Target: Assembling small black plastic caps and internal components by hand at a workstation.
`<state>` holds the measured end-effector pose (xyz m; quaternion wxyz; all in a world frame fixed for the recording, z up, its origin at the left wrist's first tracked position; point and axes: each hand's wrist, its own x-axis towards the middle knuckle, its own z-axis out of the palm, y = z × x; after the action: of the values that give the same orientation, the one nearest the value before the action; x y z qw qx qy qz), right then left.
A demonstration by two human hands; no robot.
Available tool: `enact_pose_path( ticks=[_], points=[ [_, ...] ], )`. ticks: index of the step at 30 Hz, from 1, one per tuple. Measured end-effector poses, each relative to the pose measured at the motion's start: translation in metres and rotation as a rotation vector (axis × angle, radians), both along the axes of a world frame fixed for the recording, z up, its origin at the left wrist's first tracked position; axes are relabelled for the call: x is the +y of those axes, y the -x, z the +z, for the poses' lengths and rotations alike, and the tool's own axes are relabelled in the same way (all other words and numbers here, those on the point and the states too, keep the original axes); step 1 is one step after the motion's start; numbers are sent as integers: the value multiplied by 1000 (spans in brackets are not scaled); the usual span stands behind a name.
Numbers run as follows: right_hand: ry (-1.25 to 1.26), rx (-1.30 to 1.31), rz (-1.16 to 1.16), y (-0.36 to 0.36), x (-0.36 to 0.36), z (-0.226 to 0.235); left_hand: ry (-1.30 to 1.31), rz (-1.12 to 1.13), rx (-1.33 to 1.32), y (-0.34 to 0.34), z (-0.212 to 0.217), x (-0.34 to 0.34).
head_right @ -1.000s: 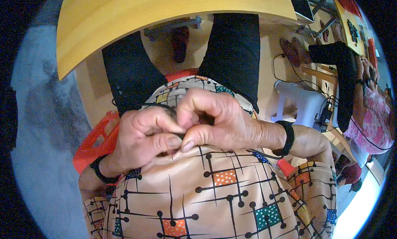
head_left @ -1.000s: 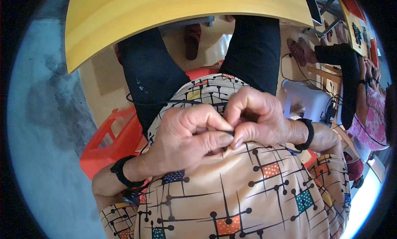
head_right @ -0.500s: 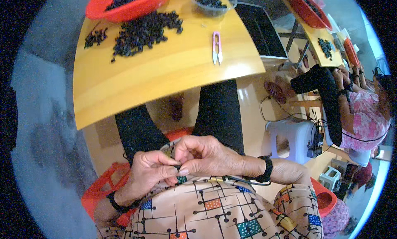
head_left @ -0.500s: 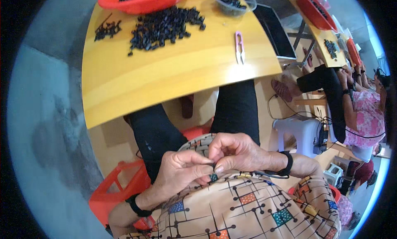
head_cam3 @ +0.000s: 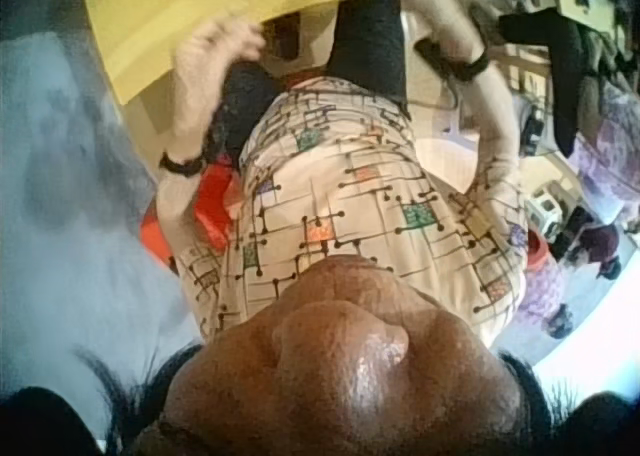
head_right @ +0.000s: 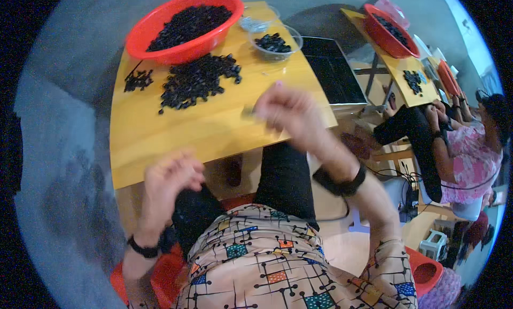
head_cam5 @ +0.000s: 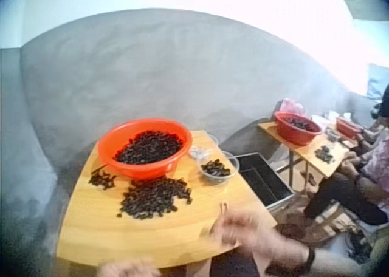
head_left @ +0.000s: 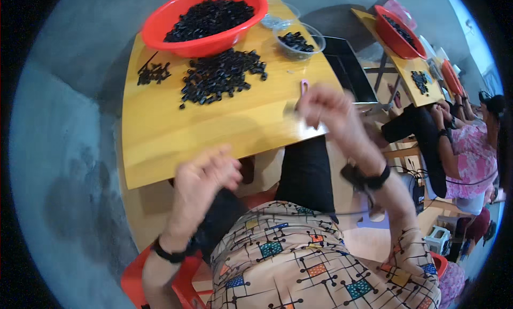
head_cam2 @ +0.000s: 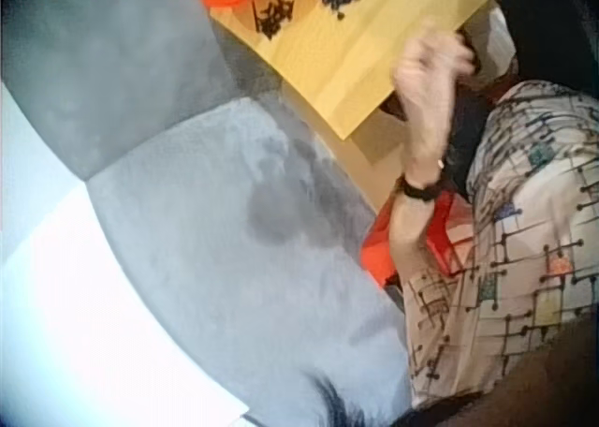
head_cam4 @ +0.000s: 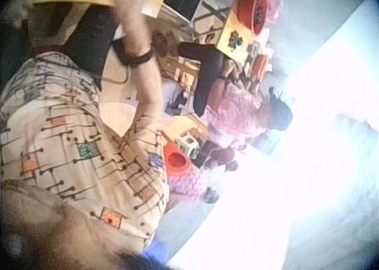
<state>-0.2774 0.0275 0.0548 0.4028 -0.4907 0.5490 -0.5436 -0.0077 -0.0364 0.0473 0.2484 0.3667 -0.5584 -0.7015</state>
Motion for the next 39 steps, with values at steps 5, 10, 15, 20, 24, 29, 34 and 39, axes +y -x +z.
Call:
enact_pose_path(
  ticks=[5, 10, 15, 20, 24, 29, 34, 39],
  points=[
    [54, 63, -280, 95, -72, 8, 338, 309, -76, -17, -40, -93],
    [9, 40, -362, 105, -94, -6, 374, 366, -190, -13, -53, -129],
    [-102, 116, -240, 69, -61, -28, 493, 262, -326, -1, -60, -139],
    [-188, 170, -130, 43, -45, -37, 792, 293, -478, -2, -68, -146],
    [-140, 477, -67, 26, -33, -39, 900, 332, -553, 7, -65, -133],
    [-124, 643, -81, 23, -49, -31, 938, 335, -564, 10, -63, -123],
    [-28, 919, -160, 44, -78, -31, 926, 292, -502, 13, -62, -105],
    [46, 1065, -143, 46, -95, -34, 893, 230, -462, 21, -58, -88]
  ],
)
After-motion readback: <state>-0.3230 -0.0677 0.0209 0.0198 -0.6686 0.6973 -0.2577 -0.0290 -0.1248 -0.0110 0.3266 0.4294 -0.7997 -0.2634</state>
